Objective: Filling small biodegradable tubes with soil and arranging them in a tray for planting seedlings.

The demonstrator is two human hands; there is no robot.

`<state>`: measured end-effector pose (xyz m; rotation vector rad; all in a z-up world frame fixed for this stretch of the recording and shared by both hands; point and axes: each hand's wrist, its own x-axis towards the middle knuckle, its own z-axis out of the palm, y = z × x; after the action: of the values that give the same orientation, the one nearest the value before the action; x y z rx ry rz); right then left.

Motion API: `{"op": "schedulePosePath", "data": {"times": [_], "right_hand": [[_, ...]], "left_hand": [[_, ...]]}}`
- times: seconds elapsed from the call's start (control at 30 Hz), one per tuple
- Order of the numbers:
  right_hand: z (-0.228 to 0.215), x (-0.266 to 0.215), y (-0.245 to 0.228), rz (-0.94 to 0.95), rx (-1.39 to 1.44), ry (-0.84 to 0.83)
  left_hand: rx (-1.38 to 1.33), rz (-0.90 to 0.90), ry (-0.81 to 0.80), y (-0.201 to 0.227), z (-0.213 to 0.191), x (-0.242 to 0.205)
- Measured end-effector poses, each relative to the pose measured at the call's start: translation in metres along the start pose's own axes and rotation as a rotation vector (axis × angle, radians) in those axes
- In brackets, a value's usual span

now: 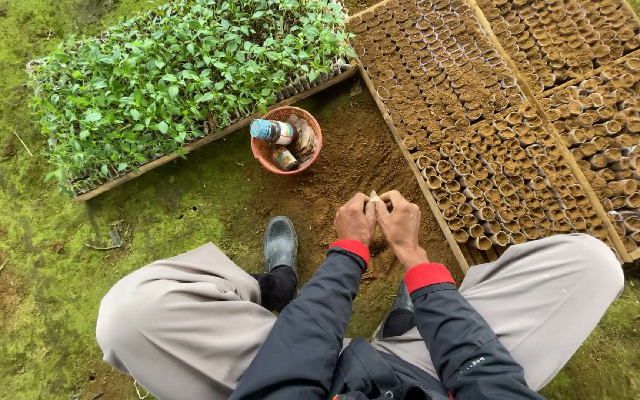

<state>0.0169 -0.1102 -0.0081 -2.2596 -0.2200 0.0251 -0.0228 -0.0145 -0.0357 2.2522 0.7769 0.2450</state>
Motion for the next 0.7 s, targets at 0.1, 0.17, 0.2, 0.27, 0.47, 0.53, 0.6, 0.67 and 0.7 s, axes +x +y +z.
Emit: {"op": "schedulePosePath", "data": {"times": [0.1, 0.17, 0.2, 0.27, 0.47, 0.53, 0.6, 0.67, 0.7], "right_hand": [[0.001, -0.001, 0.007, -0.006, -0.096, -0.045], [0.015, 0.003, 0.022, -0.011, -0.138, -0.061], [0.021, 0.003, 0.031, -0.016, -0.180, -0.077], [0.023, 0.009, 0.029, -0.003, -0.189, -0.097], [0.019, 0.025, 0.030, 0.113, 0.078, -0.171], [0.023, 0.026, 0.052, 0.168, 0.098, -0.172], [0.035, 0.023, 0.089, 0.296, -0.228, -0.234], [0.050, 0.008, 0.090, 0.336, -0.329, -0.327], [0.057, 0.001, 0.091, 0.377, -0.428, -0.419]], "left_hand": [[0.057, -0.012, -0.059, -0.007, 0.001, 0.003], [0.093, -0.013, -0.085, -0.016, 0.010, 0.007], [0.129, -0.014, -0.112, -0.022, 0.015, 0.008], [0.147, -0.014, -0.136, -0.029, 0.021, 0.015], [0.122, -0.090, -0.161, -0.035, 0.010, 0.037], [0.108, -0.121, -0.158, -0.033, 0.000, 0.045], [0.069, -0.177, -0.144, -0.040, 0.000, 0.054], [0.063, -0.207, -0.148, -0.036, -0.003, 0.058], [0.058, -0.234, -0.152, -0.035, -0.005, 0.060]]}}
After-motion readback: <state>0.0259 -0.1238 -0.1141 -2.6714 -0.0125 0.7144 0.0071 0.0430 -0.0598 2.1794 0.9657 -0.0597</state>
